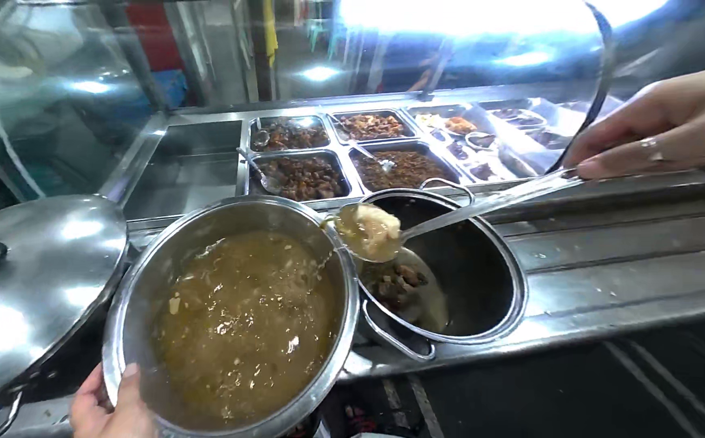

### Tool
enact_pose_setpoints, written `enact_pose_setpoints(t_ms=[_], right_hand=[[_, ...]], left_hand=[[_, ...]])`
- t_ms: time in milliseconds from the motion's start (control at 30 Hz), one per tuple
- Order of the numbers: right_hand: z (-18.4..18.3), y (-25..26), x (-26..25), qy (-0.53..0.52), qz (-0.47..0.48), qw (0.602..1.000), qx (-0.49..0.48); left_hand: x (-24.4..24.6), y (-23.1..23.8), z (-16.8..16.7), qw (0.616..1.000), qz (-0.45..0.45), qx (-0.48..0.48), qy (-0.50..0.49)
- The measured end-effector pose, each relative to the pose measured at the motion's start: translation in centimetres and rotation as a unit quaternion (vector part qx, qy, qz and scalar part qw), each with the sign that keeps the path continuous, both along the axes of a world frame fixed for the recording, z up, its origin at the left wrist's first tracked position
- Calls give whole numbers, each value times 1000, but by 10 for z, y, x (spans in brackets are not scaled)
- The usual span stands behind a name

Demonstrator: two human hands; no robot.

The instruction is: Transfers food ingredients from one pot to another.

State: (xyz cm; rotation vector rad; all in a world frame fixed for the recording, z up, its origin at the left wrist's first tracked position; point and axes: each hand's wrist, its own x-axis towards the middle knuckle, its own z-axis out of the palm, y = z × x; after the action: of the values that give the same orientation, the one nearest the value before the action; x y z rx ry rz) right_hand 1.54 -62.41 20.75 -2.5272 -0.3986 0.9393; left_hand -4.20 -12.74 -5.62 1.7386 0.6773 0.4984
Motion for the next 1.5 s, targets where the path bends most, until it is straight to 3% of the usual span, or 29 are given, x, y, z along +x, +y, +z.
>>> enact_pose_setpoints(t_ms=[67,133,233,300,400,533,667,800,900,1033,1200,1367,1500], right_hand=[[-3,-24,-12,-29,16,999,-9],[-12,-21,-34,-59,-35,993,-99],[-65,-5,-49,-112,-171,954,-220],[-106,7,-53,-104,-207,934,-270],[-154,29,-72,-140,-193,916,-323],[-211,35,-103,-356,-110,855,-361],[-222,7,-114,-472,-97,813,-326],[-200,4,-119,-541,-145,785,-263],[-167,40,-105,-551,-169,793,-198],[-153,118,-63,-587,-70,789,-167],[-171,213,-10,-477,16,863,-168],[-183,261,23,-339,54,903,-258],[-186,276,24,-273,99,900,-325]], left_hand=[[1,1,0,1000,-2,3,-1],[1,2,-1,1000,-1,4,-6],[1,4,-3,1000,-7,6,-17],[1,4,-4,1000,-7,3,-21],[1,5,-3,1000,-5,8,-17],[1,4,0,1000,-5,8,-14],[-1,3,1,1000,-1,10,-4],[-3,9,-6,1000,-1,22,11],[-3,7,-5,1000,8,11,9],[-2,0,4,1000,11,-16,11],[-2,-2,4,999,22,-43,9],[1,-2,1,998,23,-57,-7],[1,-1,-1,998,17,-53,-19]])
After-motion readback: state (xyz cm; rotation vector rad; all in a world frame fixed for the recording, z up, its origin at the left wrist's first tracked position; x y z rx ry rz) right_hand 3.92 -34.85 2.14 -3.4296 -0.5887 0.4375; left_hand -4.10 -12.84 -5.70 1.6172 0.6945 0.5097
